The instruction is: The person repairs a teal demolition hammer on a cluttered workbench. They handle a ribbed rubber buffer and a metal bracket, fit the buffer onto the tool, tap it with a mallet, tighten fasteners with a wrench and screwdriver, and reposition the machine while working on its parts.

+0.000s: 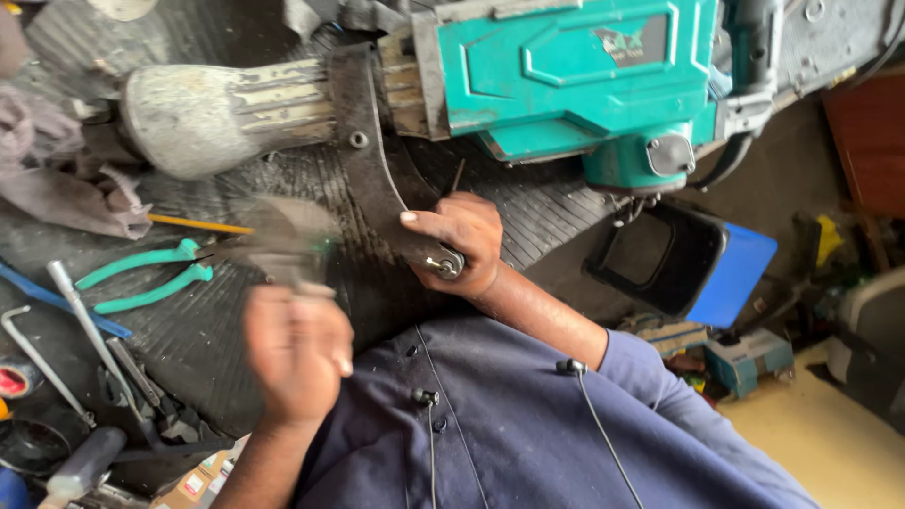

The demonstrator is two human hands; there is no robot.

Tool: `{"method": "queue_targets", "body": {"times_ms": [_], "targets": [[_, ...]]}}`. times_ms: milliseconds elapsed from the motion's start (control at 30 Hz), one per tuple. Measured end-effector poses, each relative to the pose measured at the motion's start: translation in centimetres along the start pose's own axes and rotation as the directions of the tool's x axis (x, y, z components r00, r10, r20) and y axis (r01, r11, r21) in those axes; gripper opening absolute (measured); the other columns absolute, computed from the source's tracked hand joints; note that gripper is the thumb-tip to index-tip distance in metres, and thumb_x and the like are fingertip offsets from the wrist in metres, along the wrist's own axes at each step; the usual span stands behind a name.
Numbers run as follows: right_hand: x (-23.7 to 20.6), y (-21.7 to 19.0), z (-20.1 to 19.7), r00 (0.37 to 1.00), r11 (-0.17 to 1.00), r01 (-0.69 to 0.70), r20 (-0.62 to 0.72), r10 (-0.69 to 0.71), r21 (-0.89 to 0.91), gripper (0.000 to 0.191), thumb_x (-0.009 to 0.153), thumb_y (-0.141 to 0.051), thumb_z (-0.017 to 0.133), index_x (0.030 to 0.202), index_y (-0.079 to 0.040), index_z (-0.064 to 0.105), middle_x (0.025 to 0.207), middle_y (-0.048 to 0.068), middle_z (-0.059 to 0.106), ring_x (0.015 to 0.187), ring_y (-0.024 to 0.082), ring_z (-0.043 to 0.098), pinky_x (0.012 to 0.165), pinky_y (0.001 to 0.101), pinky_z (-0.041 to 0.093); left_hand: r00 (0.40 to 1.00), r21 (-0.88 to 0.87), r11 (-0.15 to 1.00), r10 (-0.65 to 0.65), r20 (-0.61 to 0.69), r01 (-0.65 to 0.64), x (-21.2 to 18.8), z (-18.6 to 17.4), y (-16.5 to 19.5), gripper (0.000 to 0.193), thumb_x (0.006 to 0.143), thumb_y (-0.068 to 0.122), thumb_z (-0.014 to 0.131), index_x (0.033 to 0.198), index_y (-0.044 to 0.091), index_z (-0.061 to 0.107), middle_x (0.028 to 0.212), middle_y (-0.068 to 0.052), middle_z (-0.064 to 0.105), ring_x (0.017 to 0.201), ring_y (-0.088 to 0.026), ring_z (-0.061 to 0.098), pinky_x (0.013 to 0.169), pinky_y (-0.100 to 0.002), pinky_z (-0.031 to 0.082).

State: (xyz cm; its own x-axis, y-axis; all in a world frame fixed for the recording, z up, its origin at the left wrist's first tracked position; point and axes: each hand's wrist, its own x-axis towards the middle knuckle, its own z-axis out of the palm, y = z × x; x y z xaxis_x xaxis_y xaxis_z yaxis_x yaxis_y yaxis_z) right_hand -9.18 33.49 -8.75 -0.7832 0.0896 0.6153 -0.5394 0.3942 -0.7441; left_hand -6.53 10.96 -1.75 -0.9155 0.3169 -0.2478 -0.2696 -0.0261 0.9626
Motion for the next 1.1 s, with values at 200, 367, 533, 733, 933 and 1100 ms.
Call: {"method": "queue_targets", "body": {"times_ms": [200,367,533,733,933,1100], "targets": [[-0.4,0.2,-0.1,1.000,1.000,-0.019,0.016,0.019,-0.002,0.043,0.074,-0.009,0.082,0.114,-0.007,0.069,0.066,0.003,0.048,0.053,0.025,0.047,0.054,0.0404,0.034,0.999,0.247,0.968,0.040,0.003,-0.039,-0.7,0.8,-0.1,0.017,0.108,0.024,0.052,0.103,0.007,0.055,0.065,-0.003,0.056,0.053,-0.009,0.055,0.050,-0.025,0.046],[-0.5,0.3,-0.3,0.998,0.999,-0.026,0.053,0.027,-0.018,0.045,0.071,-0.009,0.079,0.116,-0.008,0.070,0.068,0.005,0.052,0.056,0.026,0.051,0.057,0.0405,0.038,0.967,0.426,0.891,-0.225,0.116,0.156,0.0,1.0,1.4,0.011,0.097,0.016,0.059,0.095,0.006,0.057,0.059,-0.008,0.057,0.052,-0.013,0.058,0.049,-0.032,0.048],[-0.5,-0.1,-0.3,0.999,0.998,-0.038,0.035,0.040,-0.055,0.043,0.073,-0.010,0.082,0.114,-0.007,0.070,0.068,0.006,0.050,0.057,0.027,0.052,0.057,0.0404,0.039,0.905,0.612,0.679,0.392,0.164,-0.405,1.1,0.1,2.2,0.021,0.114,0.022,0.051,0.095,0.014,0.052,0.076,-0.012,0.057,0.070,-0.025,0.057,0.070,-0.036,0.048],[-0.5,-0.1,-0.4,0.999,0.999,-0.031,0.042,0.032,-0.023,0.042,0.075,-0.011,0.081,0.115,-0.005,0.070,0.074,0.007,0.059,0.060,0.028,0.056,0.059,0.0403,0.042,0.962,0.083,0.992,-0.067,-0.264,0.092,0.2,0.5,2.4,0.017,0.106,0.026,0.057,0.104,0.008,0.055,0.059,-0.007,0.048,0.048,-0.017,0.048,0.045,-0.033,0.040],[-0.6,0.0,-0.2,0.998,0.996,-0.052,0.032,0.055,-0.068,0.042,0.076,-0.007,0.081,0.116,-0.006,0.070,0.075,0.007,0.060,0.062,0.027,0.058,0.060,0.0395,0.044,0.978,0.082,0.993,-0.072,-0.197,0.089,-0.6,1.3,1.3,0.019,0.107,0.025,0.051,0.105,0.006,0.055,0.059,-0.009,0.054,0.047,-0.017,0.054,0.046,-0.034,0.043],[-0.6,0.1,-0.1,1.000,0.999,-0.008,0.014,0.009,-0.050,0.048,0.070,-0.011,0.081,0.116,-0.006,0.068,0.082,0.011,0.064,0.068,0.030,0.062,0.065,0.0403,0.048,0.976,0.536,0.816,0.194,0.100,-0.217,-0.5,1.4,0.2,0.012,0.102,0.014,0.059,0.093,0.007,0.058,0.084,-0.012,0.060,0.083,-0.029,0.064,0.073,-0.039,0.051]]}}
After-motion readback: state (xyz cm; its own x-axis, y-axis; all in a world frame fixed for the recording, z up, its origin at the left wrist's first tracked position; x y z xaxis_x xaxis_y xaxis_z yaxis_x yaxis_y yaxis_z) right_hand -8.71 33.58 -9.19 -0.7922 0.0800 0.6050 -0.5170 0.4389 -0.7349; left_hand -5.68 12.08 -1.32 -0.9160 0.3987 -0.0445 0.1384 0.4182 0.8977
